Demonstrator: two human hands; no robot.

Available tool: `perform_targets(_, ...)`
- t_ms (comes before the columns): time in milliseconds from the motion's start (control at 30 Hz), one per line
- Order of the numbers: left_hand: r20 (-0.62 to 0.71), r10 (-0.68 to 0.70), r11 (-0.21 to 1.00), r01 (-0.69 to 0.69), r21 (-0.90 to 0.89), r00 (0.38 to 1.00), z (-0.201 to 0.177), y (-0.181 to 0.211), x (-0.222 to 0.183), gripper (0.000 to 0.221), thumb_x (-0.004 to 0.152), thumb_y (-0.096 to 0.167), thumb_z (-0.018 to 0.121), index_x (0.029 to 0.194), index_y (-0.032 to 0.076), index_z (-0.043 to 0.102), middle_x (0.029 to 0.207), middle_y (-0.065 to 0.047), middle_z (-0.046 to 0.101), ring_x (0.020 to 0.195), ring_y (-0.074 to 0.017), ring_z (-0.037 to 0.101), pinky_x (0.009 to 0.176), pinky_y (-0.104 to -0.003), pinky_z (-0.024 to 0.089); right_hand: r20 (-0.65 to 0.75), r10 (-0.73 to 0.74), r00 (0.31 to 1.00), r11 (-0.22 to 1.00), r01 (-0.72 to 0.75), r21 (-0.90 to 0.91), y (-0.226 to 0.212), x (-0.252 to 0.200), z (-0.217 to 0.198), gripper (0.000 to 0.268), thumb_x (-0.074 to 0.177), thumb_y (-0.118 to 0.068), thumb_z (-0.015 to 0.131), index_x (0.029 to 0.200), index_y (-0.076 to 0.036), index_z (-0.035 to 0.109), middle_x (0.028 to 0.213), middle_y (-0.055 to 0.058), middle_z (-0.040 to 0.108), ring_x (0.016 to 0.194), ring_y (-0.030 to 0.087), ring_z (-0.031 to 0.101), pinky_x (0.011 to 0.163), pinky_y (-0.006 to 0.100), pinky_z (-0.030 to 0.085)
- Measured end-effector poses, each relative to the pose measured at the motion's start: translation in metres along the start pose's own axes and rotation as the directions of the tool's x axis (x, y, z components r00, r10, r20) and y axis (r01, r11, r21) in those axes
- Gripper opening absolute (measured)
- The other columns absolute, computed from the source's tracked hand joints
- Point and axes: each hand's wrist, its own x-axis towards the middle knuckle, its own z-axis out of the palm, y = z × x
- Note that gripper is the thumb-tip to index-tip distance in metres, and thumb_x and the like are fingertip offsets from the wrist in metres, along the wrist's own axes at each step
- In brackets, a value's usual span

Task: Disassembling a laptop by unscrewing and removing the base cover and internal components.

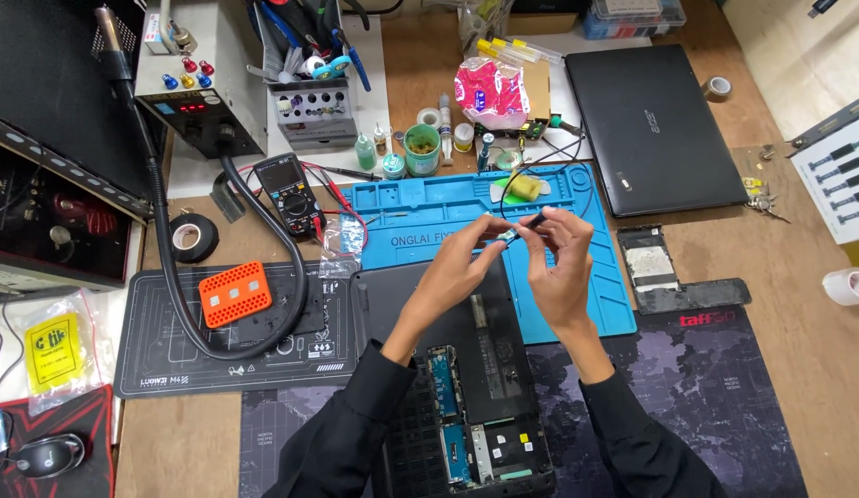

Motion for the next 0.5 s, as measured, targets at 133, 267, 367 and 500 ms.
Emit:
perform_targets(133, 0.023, -0.013, 0.995, 0.016, -0.095, 1.000, 0.005, -0.014, 0.007, 0.024, 0.103, 0.010, 0.057, 0.126, 0.004, 0.062, 0.115, -0.022, 0.070, 0.116, -0.0412, 0.066, 0.096, -0.052, 0.055, 0.001, -0.005, 1.000, 1.000, 0.005, -0.024, 0.006, 0.005, -0.001, 0.044, 0.102, 0.002, 0.063, 0.134, -0.008, 0.035, 0.101, 0.016, 0.071, 0.092, 0.033, 0.074, 0.080, 0.043, 0.063)
perform_targets(267, 0.037, -0.036, 0.989, 0.041, -0.140, 0.999, 0.010, -0.019, 0.010, 0.020, 0.103, 0.010, 0.060, 0.121, 0.005, 0.065, 0.111, -0.020, 0.071, 0.111, -0.0383, 0.069, 0.095, -0.048, 0.056, 0.012, -0.043, 0.999, 0.996, 0.043, -0.074, 0.009, 0.004, 0.001, 0.045, 0.101, 0.002, 0.066, 0.133, -0.007, 0.037, 0.095, 0.015, 0.070, 0.087, 0.032, 0.074, 0.075, 0.043, 0.063)
perform_targets(367, 0.031, -0.046, 0.987, 0.050, -0.156, 0.998, 0.010, -0.025, 0.015, 0.018, 0.102, 0.011, 0.060, 0.118, 0.005, 0.067, 0.107, -0.019, 0.072, 0.108, -0.0370, 0.070, 0.092, -0.047, 0.057, 0.021, -0.043, 0.999, 0.994, 0.045, -0.100, 0.018, 0.003, 0.004, 0.047, 0.100, 0.000, 0.069, 0.133, -0.008, 0.036, 0.091, 0.014, 0.068, 0.084, 0.030, 0.073, 0.074, 0.042, 0.062)
perform_targets(500, 0.071, -0.007, 0.979, 0.022, -0.204, 0.997, 0.005, -0.029, 0.021, 0.019, 0.104, 0.010, 0.057, 0.119, 0.005, 0.069, 0.107, -0.020, 0.073, 0.108, -0.0329, 0.070, 0.094, -0.045, 0.056, 0.015, -0.036, 0.999, 0.996, 0.037, -0.084, 0.011, 0.015, 0.003, 0.043, 0.097, -0.002, 0.075, 0.125, -0.007, 0.042, 0.095, 0.008, 0.059, 0.083, 0.025, 0.071, 0.077, 0.038, 0.061)
